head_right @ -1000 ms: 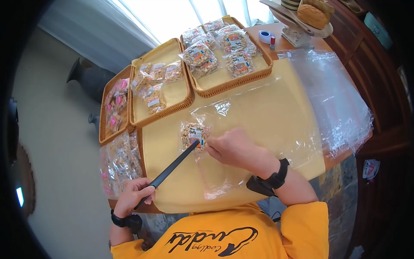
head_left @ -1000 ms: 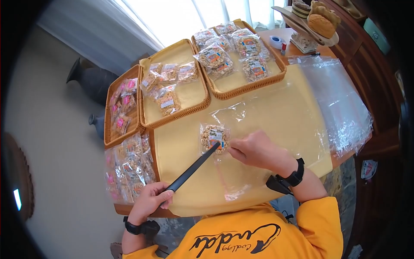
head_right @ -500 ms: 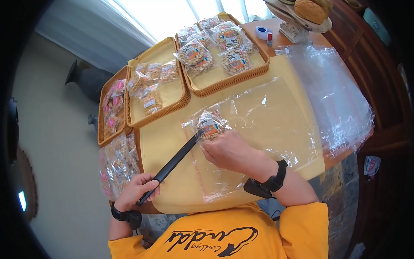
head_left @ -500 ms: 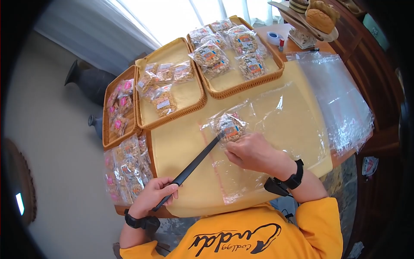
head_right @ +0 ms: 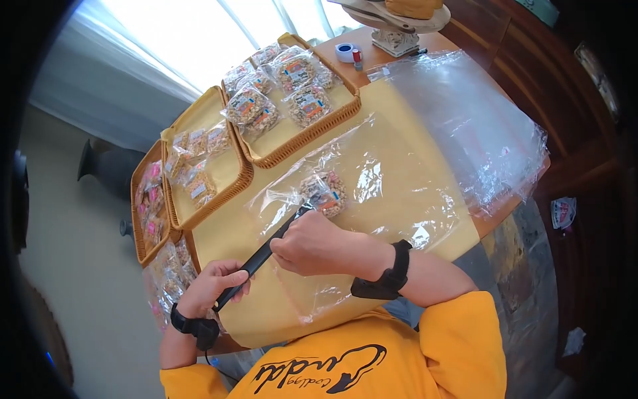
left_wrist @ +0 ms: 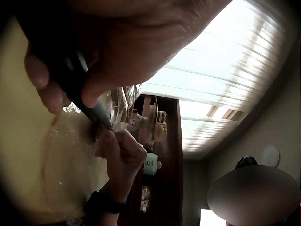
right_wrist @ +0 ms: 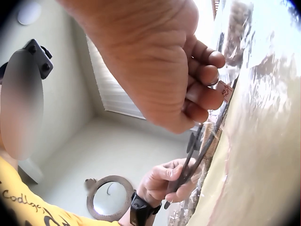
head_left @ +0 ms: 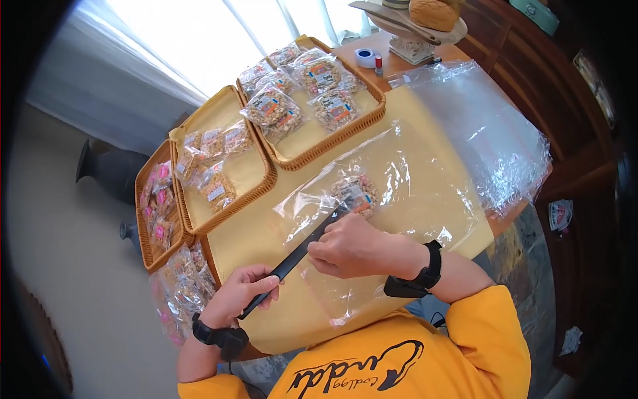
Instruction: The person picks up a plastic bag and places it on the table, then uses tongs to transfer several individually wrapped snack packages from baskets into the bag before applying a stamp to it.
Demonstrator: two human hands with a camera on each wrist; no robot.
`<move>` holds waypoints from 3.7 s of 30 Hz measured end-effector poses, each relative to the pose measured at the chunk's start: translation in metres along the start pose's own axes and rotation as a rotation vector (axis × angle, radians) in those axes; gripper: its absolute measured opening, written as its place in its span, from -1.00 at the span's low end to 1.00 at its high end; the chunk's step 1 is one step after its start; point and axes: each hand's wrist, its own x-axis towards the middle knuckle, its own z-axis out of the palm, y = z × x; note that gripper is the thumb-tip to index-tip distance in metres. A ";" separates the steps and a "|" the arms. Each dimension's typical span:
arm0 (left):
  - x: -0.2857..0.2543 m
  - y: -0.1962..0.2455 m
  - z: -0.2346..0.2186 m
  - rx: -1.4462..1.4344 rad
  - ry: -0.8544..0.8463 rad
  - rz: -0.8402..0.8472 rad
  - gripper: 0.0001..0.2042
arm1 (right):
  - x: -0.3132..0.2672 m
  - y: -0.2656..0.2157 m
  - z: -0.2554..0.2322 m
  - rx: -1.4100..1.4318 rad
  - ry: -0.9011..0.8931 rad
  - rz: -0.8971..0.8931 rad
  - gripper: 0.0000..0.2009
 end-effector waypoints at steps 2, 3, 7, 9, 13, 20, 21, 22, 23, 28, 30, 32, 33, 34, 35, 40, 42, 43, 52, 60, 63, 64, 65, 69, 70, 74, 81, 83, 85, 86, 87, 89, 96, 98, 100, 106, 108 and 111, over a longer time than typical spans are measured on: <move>0.014 0.006 0.007 -0.014 -0.047 0.014 -0.82 | 0.000 -0.003 0.001 0.023 -0.020 -0.015 -0.77; 0.022 0.009 0.011 -0.008 -0.051 0.015 -0.82 | 0.000 -0.003 0.002 0.019 -0.016 -0.012 -0.77; 0.049 0.021 0.023 -0.046 -0.075 0.061 -0.79 | -0.003 -0.006 0.006 0.100 0.023 -0.035 -0.78; 0.060 0.027 0.033 -0.080 -0.032 0.033 -0.80 | -0.004 -0.008 0.008 0.110 0.013 -0.029 -0.78; 0.090 0.022 0.045 -0.104 -0.046 0.116 -0.81 | -0.006 -0.009 0.013 0.147 -0.021 -0.032 -0.78; 0.101 0.028 0.045 0.114 -0.068 0.247 -0.82 | -0.006 -0.006 0.014 0.118 -0.009 0.026 -0.79; 0.097 0.030 0.043 0.239 -0.045 0.262 -0.82 | -0.005 -0.006 0.014 0.118 -0.010 0.025 -0.79; 0.093 0.031 0.041 0.239 -0.044 0.263 -0.82 | -0.005 -0.005 0.014 0.104 0.011 0.031 -0.79; 0.088 0.030 0.039 0.206 -0.029 0.203 -0.81 | -0.004 -0.004 0.014 0.089 0.031 0.037 -0.79; 0.050 0.023 0.011 0.170 -0.081 0.164 -0.81 | -0.003 0.000 0.013 0.128 0.058 0.062 -0.80; 0.030 0.022 0.003 0.183 -0.049 0.119 -0.81 | -0.003 -0.001 0.011 0.107 0.011 0.083 -0.81; 0.019 0.020 -0.002 0.185 -0.026 0.067 -0.81 | -0.002 -0.001 0.013 0.115 0.015 0.062 -0.82; 0.019 0.019 -0.002 0.182 -0.023 0.069 -0.81 | -0.003 -0.001 0.014 0.115 0.012 0.058 -0.82; 0.020 0.020 0.000 0.177 -0.026 0.063 -0.81 | -0.004 -0.001 0.015 0.099 0.005 0.053 -0.82; 0.021 0.020 0.002 0.172 -0.030 0.057 -0.80 | -0.004 -0.001 0.016 0.083 -0.002 0.048 -0.80; 0.047 0.027 0.014 0.135 -0.058 0.105 -0.79 | -0.003 0.001 0.020 0.108 0.054 0.016 -0.82; 0.051 0.028 0.015 0.147 -0.074 0.119 -0.79 | -0.003 0.001 0.019 0.122 0.087 0.010 -0.82; 0.052 0.027 0.015 0.151 -0.079 0.132 -0.80 | -0.003 0.001 0.017 0.118 0.078 0.016 -0.82; -0.026 0.023 -0.048 0.276 -0.061 0.019 -0.82 | -0.006 0.001 0.018 0.094 0.002 0.067 -0.78; -0.095 0.047 -0.124 0.215 0.242 0.208 -0.76 | -0.006 0.001 0.020 0.087 -0.029 0.056 -0.76; -0.059 0.065 -0.111 0.252 0.356 0.213 -0.80 | -0.007 0.002 0.021 0.090 -0.037 0.059 -0.76; -0.041 0.067 -0.113 0.295 0.310 0.227 -0.80 | -0.007 0.003 0.021 0.084 -0.045 0.068 -0.77; -0.025 0.071 -0.111 0.339 0.264 0.241 -0.80 | -0.007 0.003 0.021 0.077 -0.054 0.078 -0.78; 0.020 0.100 -0.085 0.451 0.245 0.234 -0.79 | -0.007 0.002 0.019 0.109 -0.080 0.101 -0.79; 0.029 0.105 -0.083 0.451 0.246 0.237 -0.79 | -0.008 0.002 0.019 0.108 -0.082 0.106 -0.79; 0.058 0.122 -0.079 0.502 0.148 0.237 -0.79 | -0.008 0.001 0.019 0.095 -0.107 0.123 -0.80; 0.091 0.136 -0.061 0.480 0.156 0.230 -0.79 | -0.008 0.002 0.018 0.093 -0.133 0.113 -0.83; 0.095 0.135 -0.059 0.471 0.195 0.230 -0.78 | -0.007 0.003 0.019 0.083 -0.151 0.110 -0.84; 0.096 0.131 -0.060 0.406 0.198 0.215 -0.81 | -0.008 0.003 0.020 0.055 -0.148 0.098 -0.82; 0.093 0.129 -0.059 0.405 0.199 0.215 -0.81 | -0.008 0.004 0.021 0.027 -0.143 0.087 -0.80; 0.088 0.125 -0.060 0.331 0.194 0.219 -0.83 | -0.008 0.004 0.020 0.028 -0.144 0.085 -0.80; 0.078 0.116 -0.063 0.254 0.195 0.219 -0.84 | -0.008 0.004 0.019 0.043 -0.148 0.082 -0.81; 0.022 0.061 -0.079 0.035 0.228 0.290 -0.86 | -0.007 0.005 0.019 0.026 -0.110 0.067 -0.78; -0.010 0.040 -0.077 -0.004 0.246 0.276 -0.85 | -0.007 0.006 0.019 -0.018 -0.106 0.084 -0.77; -0.043 0.015 -0.075 -0.042 0.285 0.279 -0.85 | -0.006 0.005 0.018 0.000 -0.100 0.098 -0.76; -0.138 -0.072 -0.060 -0.075 0.475 0.172 -0.88 | -0.004 0.002 0.016 0.023 -0.070 0.151 -0.75; -0.155 -0.085 -0.048 -0.095 0.488 0.109 -0.87 | -0.002 -0.001 0.013 0.045 -0.075 0.165 -0.76; -0.163 -0.101 -0.040 -0.131 0.462 0.051 -0.86 | 0.000 -0.004 0.010 0.044 -0.053 0.210 -0.76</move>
